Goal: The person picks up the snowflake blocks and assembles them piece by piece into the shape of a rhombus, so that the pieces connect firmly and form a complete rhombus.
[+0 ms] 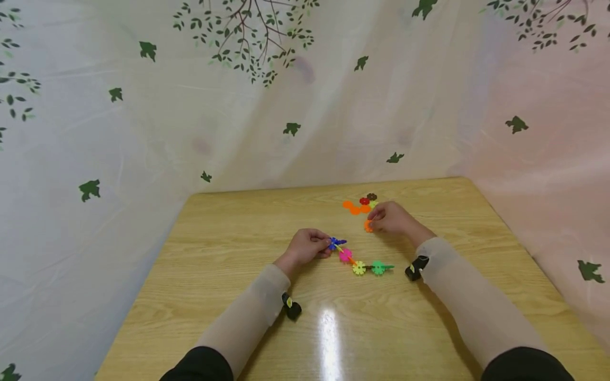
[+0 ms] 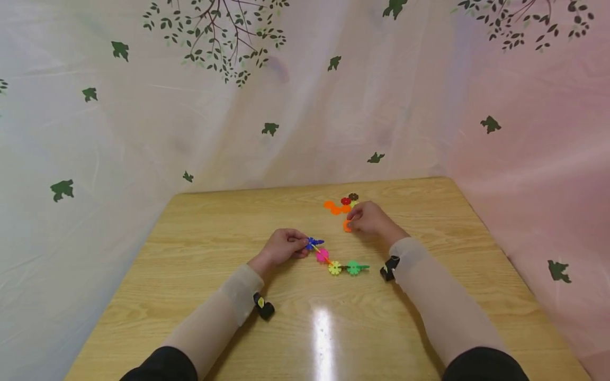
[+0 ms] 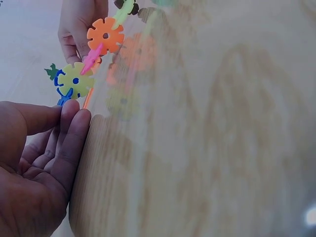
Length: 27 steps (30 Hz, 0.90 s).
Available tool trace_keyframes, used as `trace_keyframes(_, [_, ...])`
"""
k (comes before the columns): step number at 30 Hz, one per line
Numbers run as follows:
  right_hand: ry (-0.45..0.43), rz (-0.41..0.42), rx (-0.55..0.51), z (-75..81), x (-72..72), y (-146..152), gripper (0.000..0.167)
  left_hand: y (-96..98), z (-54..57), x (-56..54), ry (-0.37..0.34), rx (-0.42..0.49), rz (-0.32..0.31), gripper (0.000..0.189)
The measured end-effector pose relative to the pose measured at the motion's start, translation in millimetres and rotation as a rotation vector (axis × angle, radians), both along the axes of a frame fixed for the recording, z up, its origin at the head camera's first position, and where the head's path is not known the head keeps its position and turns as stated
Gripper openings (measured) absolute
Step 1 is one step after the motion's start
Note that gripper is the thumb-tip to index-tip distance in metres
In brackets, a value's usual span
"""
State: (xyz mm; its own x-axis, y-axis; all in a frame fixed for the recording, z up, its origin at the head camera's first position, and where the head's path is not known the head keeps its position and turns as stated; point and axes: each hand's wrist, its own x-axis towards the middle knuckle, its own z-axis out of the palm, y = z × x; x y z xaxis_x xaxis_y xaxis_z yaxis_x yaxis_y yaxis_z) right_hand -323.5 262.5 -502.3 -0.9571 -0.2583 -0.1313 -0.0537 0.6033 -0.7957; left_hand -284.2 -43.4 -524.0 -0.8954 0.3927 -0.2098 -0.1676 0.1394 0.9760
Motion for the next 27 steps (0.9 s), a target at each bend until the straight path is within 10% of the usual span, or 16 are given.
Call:
trace_keyframes(10, [-0.098, 0.092, -0.211, -3.8, 9.3, -18.1, 0.021, -0.3, 0.4, 0.2, 0.008, 0.008, 0.014, 0.014])
trace_keyframes(27, [-0.195, 0.143, -0.265, -2.9, 18.9, -34.6, 0.022, 0.9, -1.8, 1.8, -0.005, 0.016, 0.031, 0.014])
